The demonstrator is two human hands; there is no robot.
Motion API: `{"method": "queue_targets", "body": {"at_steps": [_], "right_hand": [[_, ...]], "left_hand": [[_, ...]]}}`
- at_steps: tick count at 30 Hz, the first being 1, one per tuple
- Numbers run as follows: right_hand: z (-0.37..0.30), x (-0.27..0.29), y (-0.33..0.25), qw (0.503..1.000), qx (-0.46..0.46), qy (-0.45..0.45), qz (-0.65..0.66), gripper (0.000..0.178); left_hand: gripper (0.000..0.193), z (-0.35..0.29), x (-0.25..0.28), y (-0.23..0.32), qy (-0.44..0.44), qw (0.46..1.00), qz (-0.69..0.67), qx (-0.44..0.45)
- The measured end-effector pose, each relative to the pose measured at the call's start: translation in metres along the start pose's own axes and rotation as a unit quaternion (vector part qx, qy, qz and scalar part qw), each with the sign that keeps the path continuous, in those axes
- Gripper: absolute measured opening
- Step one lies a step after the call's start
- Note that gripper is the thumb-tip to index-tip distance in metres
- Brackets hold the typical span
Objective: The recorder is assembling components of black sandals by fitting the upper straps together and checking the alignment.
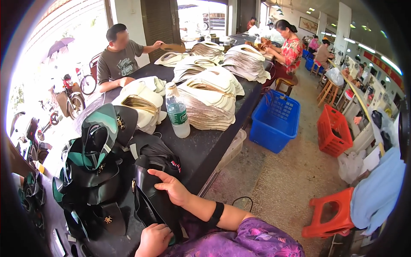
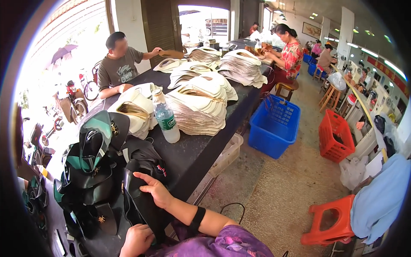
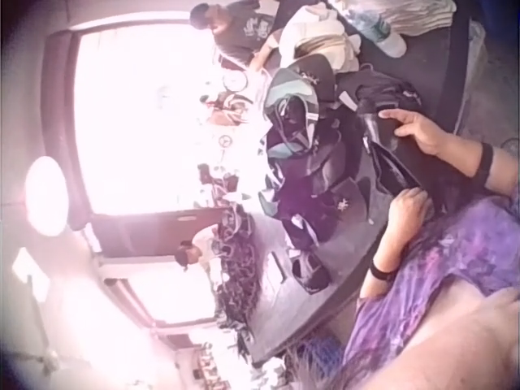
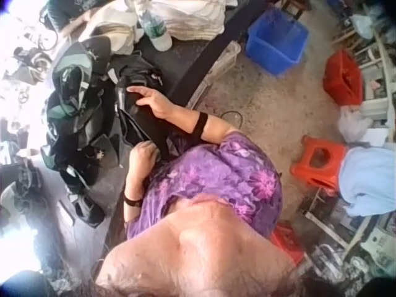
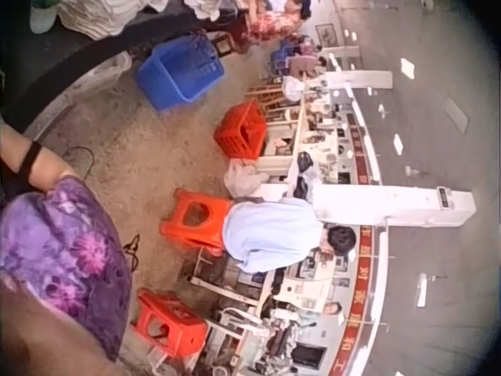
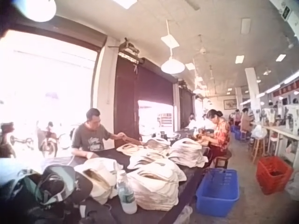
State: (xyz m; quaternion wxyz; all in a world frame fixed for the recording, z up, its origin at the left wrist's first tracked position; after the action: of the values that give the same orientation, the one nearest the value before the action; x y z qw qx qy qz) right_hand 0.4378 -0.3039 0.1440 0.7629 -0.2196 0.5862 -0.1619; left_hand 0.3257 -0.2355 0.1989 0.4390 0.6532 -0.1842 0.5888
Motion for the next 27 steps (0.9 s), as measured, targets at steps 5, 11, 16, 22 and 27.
{"method": "queue_targets", "body": {"at_steps": [5, 11, 16, 22, 27], "right_hand": [[0.005, -0.001, -0.005, 1.0, 0.009, 0.016, -0.001, 0.05], [-0.004, 0.029, 0.01, 0.997, 0.02, 0.06, 0.039, 0.047], [-0.016, 0.028, -0.015, 0.869, 0.126, 0.077, -0.472, 0.045], [-0.046, -0.065, -0.063, 0.576, 0.259, -0.026, -0.775, 0.04], [-0.05, -0.136, -0.022, 0.612, 0.154, -0.338, -0.698, 0.022]], "left_hand": [[0.013, -0.016, 0.0, -0.009, -0.028, 0.999, -0.035, 0.032], [0.038, -0.028, 0.025, 0.005, -0.022, 1.0, 0.015, -0.014], [0.032, -0.029, 0.013, -0.016, 0.027, 0.996, 0.071, -0.043], [0.03, -0.012, 0.021, -0.02, 0.035, 0.997, -0.01, -0.067], [0.034, -0.017, 0.038, -0.027, 0.073, 0.996, -0.035, -0.041]]}}
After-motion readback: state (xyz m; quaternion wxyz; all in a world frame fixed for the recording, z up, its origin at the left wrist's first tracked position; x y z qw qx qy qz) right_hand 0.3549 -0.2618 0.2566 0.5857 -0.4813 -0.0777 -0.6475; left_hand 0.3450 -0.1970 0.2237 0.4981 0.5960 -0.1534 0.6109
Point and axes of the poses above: each hand's wrist, its own z-axis towards the middle knuckle, its own x-axis out of the back of the hand, y = z × x, the point moved 10 cm from there along z, towards the middle knuckle, and after that the axes turned 5 degrees about z, right-handed, at the moved point
